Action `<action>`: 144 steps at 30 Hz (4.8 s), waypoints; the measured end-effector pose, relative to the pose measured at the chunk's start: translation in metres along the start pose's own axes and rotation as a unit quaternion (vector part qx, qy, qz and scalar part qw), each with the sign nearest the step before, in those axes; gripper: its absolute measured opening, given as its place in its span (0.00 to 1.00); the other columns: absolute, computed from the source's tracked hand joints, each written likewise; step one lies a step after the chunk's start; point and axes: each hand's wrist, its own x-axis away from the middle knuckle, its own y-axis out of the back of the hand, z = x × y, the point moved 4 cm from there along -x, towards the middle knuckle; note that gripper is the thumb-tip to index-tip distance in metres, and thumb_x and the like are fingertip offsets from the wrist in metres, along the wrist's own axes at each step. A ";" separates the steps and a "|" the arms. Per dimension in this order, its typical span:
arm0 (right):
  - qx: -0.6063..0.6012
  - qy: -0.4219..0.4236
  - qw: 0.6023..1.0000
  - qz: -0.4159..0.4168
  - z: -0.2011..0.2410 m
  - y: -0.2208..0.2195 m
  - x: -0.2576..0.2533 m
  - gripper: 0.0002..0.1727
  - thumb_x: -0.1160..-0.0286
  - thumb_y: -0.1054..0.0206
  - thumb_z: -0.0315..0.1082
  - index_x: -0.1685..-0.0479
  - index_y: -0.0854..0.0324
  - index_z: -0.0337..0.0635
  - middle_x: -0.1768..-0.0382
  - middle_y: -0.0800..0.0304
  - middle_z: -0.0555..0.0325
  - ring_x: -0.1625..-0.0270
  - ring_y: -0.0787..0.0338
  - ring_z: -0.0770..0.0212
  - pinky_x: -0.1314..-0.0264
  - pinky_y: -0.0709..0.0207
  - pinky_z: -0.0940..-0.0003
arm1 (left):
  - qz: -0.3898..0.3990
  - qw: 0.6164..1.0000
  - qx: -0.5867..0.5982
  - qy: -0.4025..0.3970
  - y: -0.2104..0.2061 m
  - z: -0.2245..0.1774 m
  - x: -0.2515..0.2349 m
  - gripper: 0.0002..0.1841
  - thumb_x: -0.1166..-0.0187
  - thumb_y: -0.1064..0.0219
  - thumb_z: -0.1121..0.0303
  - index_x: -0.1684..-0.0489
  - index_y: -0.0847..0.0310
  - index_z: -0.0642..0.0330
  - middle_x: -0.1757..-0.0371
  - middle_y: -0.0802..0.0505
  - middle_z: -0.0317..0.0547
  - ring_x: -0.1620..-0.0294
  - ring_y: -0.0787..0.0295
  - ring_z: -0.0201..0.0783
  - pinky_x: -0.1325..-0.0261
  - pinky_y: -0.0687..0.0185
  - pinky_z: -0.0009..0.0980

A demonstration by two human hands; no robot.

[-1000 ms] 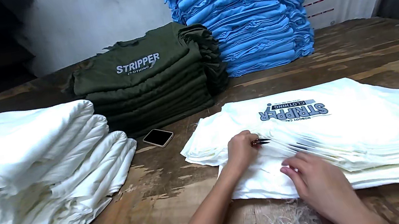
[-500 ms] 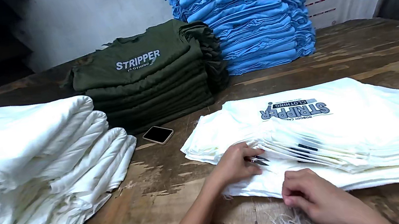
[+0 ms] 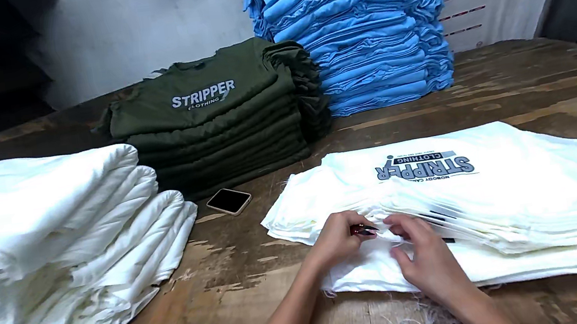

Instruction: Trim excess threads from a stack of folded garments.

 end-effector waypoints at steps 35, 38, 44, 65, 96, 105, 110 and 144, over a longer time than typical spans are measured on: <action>-0.251 0.065 0.960 0.108 -0.025 0.025 0.022 0.17 0.52 0.13 0.56 0.79 0.06 0.55 0.32 0.10 0.60 0.20 0.22 0.61 0.18 0.26 0.61 | -0.174 0.960 -0.112 -0.188 -0.008 -0.004 0.024 0.08 0.27 0.23 0.61 0.54 0.03 0.42 0.58 0.04 0.29 0.51 0.12 0.29 0.40 0.21 0.36; -0.243 0.065 0.961 0.117 -0.024 0.026 0.022 0.17 0.50 0.14 0.57 0.77 0.06 0.55 0.31 0.11 0.61 0.19 0.22 0.62 0.18 0.26 0.61 | -0.168 0.959 -0.113 -0.197 -0.009 -0.005 0.024 0.07 0.24 0.24 0.60 0.54 0.02 0.42 0.59 0.04 0.29 0.51 0.12 0.29 0.42 0.21 0.36; -0.276 0.069 0.954 0.091 -0.026 0.024 0.019 0.24 0.30 0.26 0.60 0.65 0.15 0.45 0.37 0.09 0.53 0.26 0.15 0.58 0.22 0.21 0.57 | -0.125 0.968 -0.086 -0.198 0.003 0.001 0.030 0.07 0.25 0.23 0.61 0.56 0.03 0.45 0.57 0.04 0.30 0.50 0.12 0.29 0.39 0.21 0.35; 0.046 0.003 0.998 -0.031 -0.006 0.001 0.014 0.10 0.31 0.25 0.43 0.56 0.03 0.53 0.56 0.08 0.57 0.56 0.08 0.58 0.53 0.11 0.57 | -0.018 0.994 -0.105 0.023 0.005 -0.011 0.005 0.17 0.28 0.22 0.61 0.41 0.06 0.47 0.53 0.05 0.42 0.52 0.08 0.36 0.41 0.13 0.40; 0.007 -0.058 0.996 -0.069 -0.007 0.007 0.008 0.09 0.24 0.30 0.38 0.57 0.04 0.49 0.59 0.04 0.61 0.59 0.05 0.62 0.52 0.10 0.59 | -0.064 0.972 0.142 0.178 -0.028 -0.023 -0.001 0.07 0.22 0.28 0.64 0.59 0.10 0.57 0.70 0.11 0.33 0.69 0.18 0.26 0.60 0.21 0.29; 0.115 -0.055 0.982 -0.140 0.000 0.015 0.026 0.07 0.22 0.35 0.30 0.63 0.12 0.39 0.63 0.10 0.49 0.58 0.07 0.48 0.59 0.12 0.51 | -0.109 0.972 -0.185 0.094 -0.011 -0.076 0.019 0.15 0.29 0.22 0.59 0.46 0.06 0.51 0.48 0.05 0.43 0.42 0.10 0.44 0.33 0.20 0.49; 0.122 -0.013 0.976 -0.179 -0.003 0.011 0.030 0.08 0.23 0.36 0.33 0.64 0.12 0.41 0.65 0.10 0.53 0.60 0.07 0.51 0.61 0.12 0.56 | -0.094 0.944 -0.317 0.019 -0.032 -0.095 0.017 0.06 0.27 0.27 0.68 0.60 0.06 0.56 0.59 0.05 0.48 0.50 0.08 0.50 0.43 0.18 0.49; -0.080 -0.053 0.963 -0.253 -0.006 0.012 0.032 0.04 0.46 0.23 0.31 0.75 0.09 0.40 0.56 0.17 0.51 0.65 0.11 0.72 0.66 0.12 0.80 | -0.113 0.942 -0.311 0.051 -0.027 -0.090 0.026 0.07 0.28 0.25 0.65 0.58 0.04 0.53 0.59 0.04 0.46 0.51 0.08 0.48 0.42 0.18 0.48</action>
